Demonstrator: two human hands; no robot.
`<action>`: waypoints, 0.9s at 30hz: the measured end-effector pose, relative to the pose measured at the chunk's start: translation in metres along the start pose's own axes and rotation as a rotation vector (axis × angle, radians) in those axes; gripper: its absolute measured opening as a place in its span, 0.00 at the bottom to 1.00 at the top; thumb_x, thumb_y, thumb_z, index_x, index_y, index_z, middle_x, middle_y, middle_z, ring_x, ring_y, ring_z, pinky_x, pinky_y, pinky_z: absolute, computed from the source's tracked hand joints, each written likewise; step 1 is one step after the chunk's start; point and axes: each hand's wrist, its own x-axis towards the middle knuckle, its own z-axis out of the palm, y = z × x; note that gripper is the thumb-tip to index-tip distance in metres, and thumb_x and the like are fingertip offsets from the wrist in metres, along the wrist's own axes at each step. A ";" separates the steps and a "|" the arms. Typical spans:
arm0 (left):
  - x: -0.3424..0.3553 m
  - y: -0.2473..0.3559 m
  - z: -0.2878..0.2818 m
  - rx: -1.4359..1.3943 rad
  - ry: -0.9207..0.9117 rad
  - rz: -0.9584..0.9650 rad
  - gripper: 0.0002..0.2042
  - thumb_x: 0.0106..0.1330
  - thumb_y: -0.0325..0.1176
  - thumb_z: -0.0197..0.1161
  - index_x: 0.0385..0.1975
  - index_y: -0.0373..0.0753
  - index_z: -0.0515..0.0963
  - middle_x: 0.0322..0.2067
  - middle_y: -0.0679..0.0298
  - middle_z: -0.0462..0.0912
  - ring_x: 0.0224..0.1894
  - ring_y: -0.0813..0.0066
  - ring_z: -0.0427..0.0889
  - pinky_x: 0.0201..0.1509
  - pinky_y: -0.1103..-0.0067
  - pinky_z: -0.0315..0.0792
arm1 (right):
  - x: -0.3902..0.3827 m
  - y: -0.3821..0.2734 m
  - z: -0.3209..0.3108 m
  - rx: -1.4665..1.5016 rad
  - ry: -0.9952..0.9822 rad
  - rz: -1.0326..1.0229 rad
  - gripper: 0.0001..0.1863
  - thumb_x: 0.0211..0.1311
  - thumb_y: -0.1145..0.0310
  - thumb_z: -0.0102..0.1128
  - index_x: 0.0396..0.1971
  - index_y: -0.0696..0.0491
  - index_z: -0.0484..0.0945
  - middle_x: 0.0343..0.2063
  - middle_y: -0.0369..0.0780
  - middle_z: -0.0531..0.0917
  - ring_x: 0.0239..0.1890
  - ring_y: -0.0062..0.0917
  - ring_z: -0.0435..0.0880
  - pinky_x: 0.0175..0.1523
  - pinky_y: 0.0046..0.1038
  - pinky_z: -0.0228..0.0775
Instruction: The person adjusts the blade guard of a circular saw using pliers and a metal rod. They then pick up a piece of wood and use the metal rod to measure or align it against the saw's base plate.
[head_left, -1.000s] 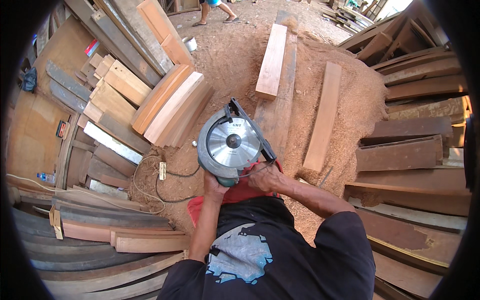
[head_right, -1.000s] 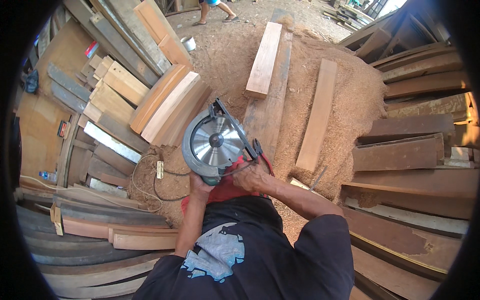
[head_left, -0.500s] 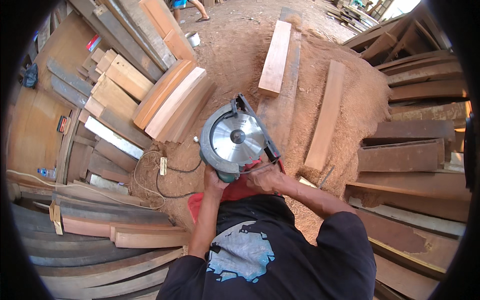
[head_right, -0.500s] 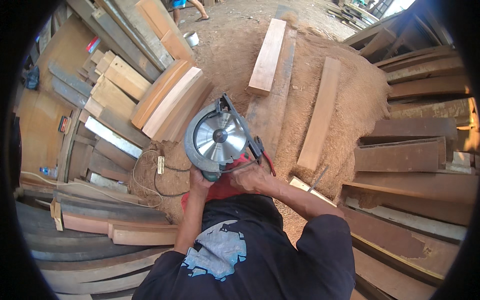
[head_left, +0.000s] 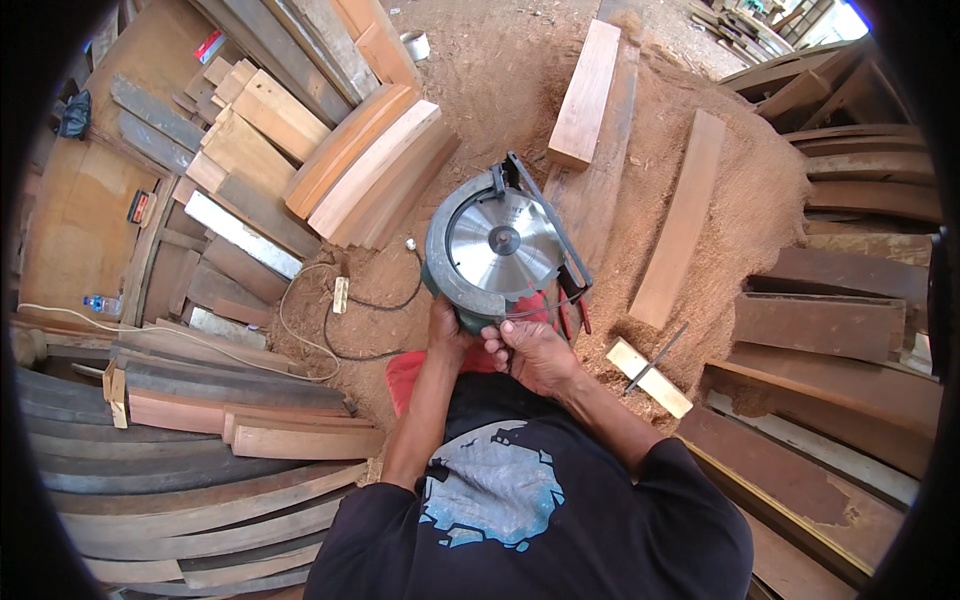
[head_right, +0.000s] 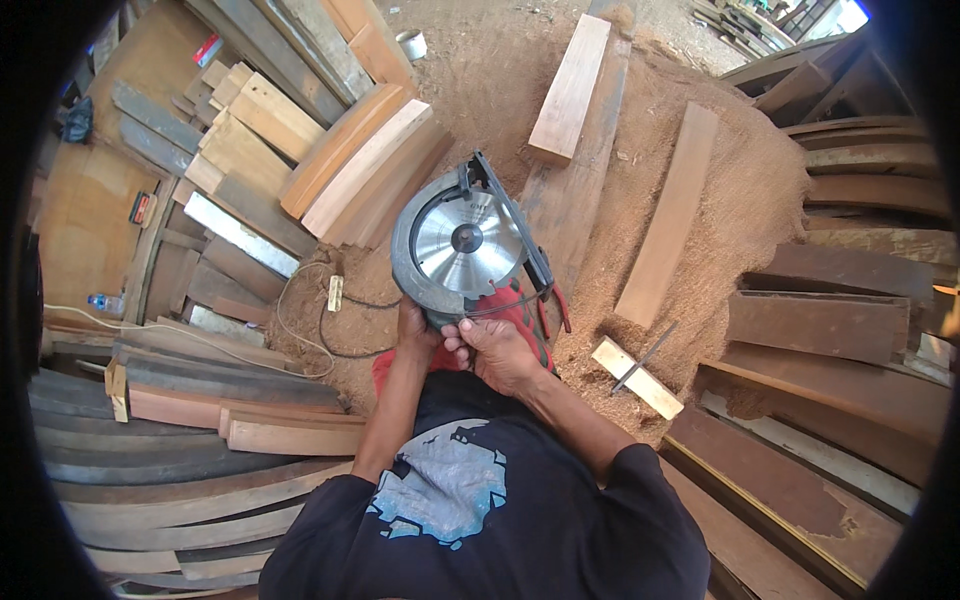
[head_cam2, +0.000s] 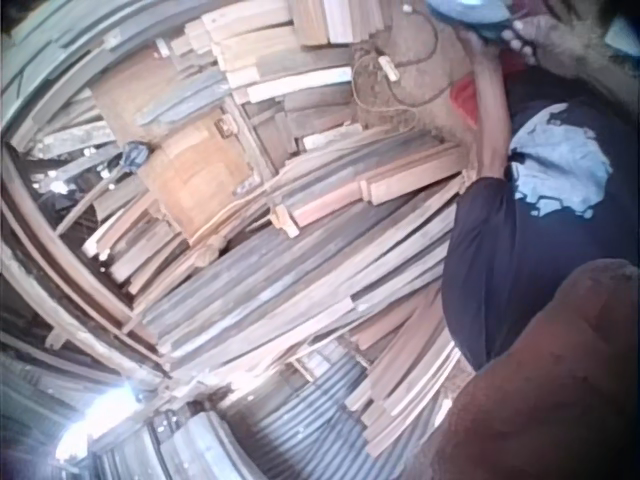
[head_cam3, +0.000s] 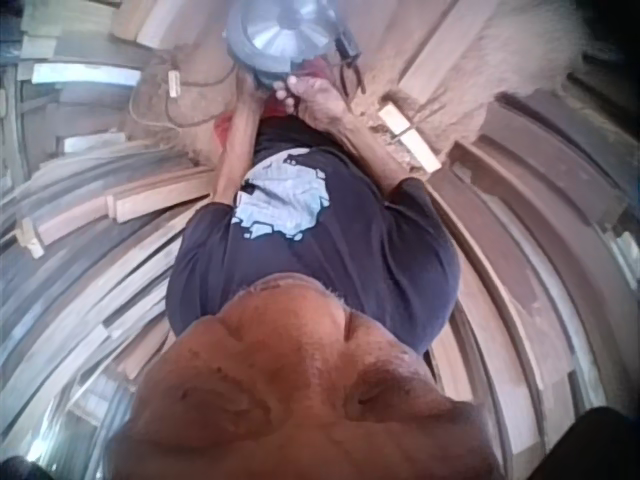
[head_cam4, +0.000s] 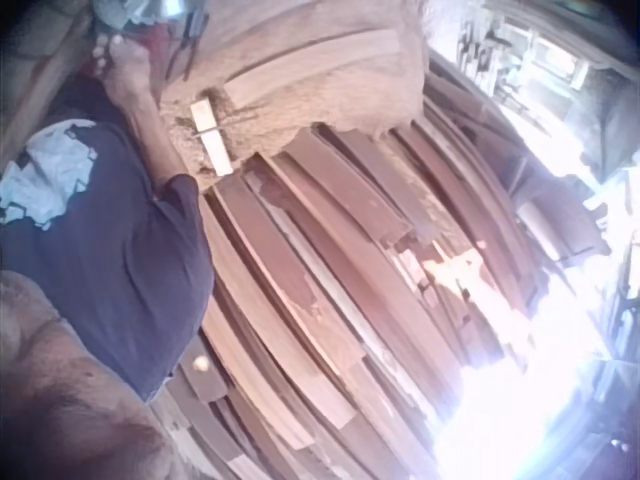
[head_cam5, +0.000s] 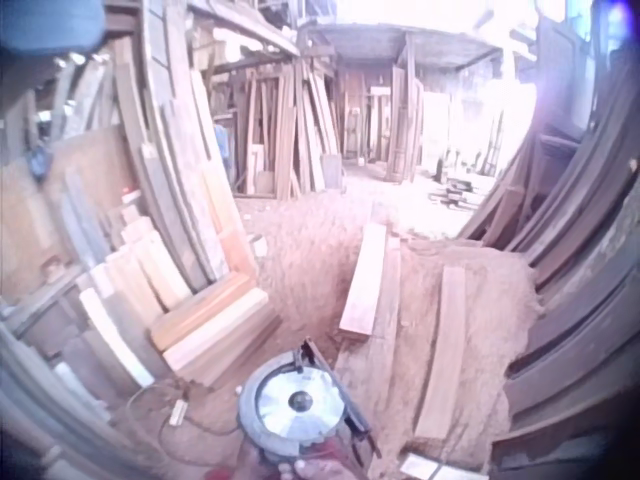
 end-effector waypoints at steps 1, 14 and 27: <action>0.001 -0.002 -0.001 -0.027 0.006 0.008 0.19 0.73 0.40 0.58 0.55 0.33 0.76 0.49 0.57 0.85 0.49 0.62 0.86 0.53 0.64 0.83 | 0.000 0.000 0.000 -0.016 -0.006 -0.021 0.14 0.76 0.63 0.57 0.46 0.61 0.82 0.35 0.36 0.84 0.35 0.18 0.79 0.41 0.22 0.74; -0.004 -0.023 0.043 0.063 0.101 0.205 0.17 0.67 0.35 0.66 0.52 0.35 0.75 0.40 0.61 0.85 0.40 0.68 0.87 0.43 0.70 0.84 | -0.016 -0.013 0.009 -0.789 0.436 -0.373 0.13 0.71 0.62 0.60 0.32 0.56 0.85 0.23 0.34 0.83 0.22 0.15 0.77 0.26 0.19 0.67; -0.012 -0.028 0.055 0.216 -0.046 0.196 0.05 0.68 0.30 0.59 0.39 0.37 0.77 0.28 0.64 0.80 0.30 0.74 0.80 0.35 0.75 0.76 | -0.035 -0.025 -0.023 0.098 0.012 -0.006 0.16 0.77 0.60 0.55 0.48 0.57 0.80 0.33 0.33 0.82 0.28 0.17 0.75 0.30 0.18 0.68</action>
